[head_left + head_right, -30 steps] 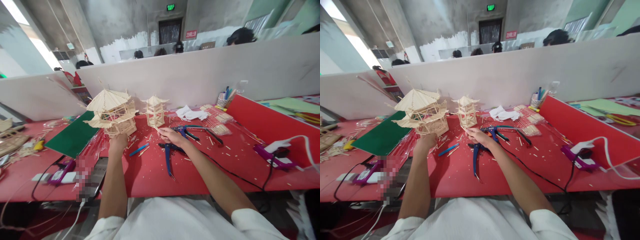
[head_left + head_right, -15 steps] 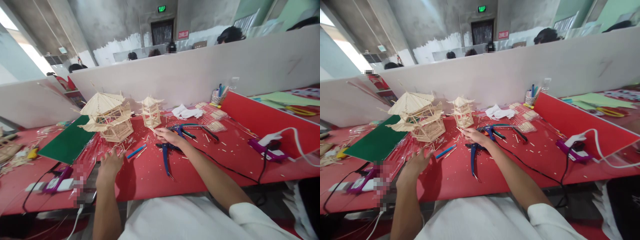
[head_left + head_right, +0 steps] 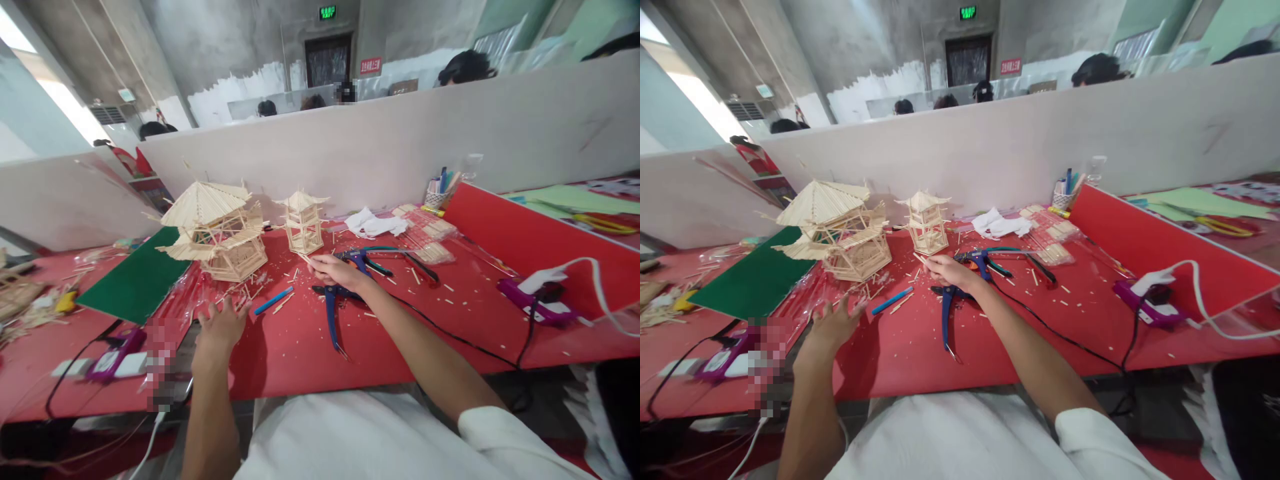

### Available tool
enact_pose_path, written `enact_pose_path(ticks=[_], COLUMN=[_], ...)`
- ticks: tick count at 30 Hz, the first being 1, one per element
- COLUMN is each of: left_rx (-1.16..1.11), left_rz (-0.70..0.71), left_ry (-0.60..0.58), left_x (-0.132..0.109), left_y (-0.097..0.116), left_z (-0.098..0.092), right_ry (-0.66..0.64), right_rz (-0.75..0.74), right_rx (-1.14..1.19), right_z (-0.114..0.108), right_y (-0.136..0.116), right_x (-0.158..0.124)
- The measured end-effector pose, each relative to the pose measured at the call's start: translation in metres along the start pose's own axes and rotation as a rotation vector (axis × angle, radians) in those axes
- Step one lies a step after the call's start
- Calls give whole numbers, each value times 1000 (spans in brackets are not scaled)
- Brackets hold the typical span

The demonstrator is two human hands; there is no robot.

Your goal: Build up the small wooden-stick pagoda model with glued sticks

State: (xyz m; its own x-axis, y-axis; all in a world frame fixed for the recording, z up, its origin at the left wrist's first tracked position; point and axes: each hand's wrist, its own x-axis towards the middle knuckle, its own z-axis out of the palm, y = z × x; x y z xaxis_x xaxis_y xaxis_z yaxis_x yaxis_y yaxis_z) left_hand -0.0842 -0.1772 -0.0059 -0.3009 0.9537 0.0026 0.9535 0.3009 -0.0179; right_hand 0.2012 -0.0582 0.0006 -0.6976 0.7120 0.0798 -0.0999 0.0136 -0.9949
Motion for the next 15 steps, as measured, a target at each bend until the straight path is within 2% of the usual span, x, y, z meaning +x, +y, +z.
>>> enact_pose_path(ticks=[6, 10, 12, 15], left_rx=[6, -19, -15, -25], left_rz=[-1, 60, 164, 471], left_ry=[9, 48, 90, 202], left_x=[-3, -10, -11, -1], left_y=[19, 35, 48, 77], left_z=[-10, -37, -56, -79], right_ry=[1, 5, -4, -19], right_rz=[9, 5, -6, -22], right_rx=[-25, -80, -120, -158], right_z=[1, 2, 2, 3], right_y=[0, 0, 0, 2], right_x=[1, 0, 0, 0])
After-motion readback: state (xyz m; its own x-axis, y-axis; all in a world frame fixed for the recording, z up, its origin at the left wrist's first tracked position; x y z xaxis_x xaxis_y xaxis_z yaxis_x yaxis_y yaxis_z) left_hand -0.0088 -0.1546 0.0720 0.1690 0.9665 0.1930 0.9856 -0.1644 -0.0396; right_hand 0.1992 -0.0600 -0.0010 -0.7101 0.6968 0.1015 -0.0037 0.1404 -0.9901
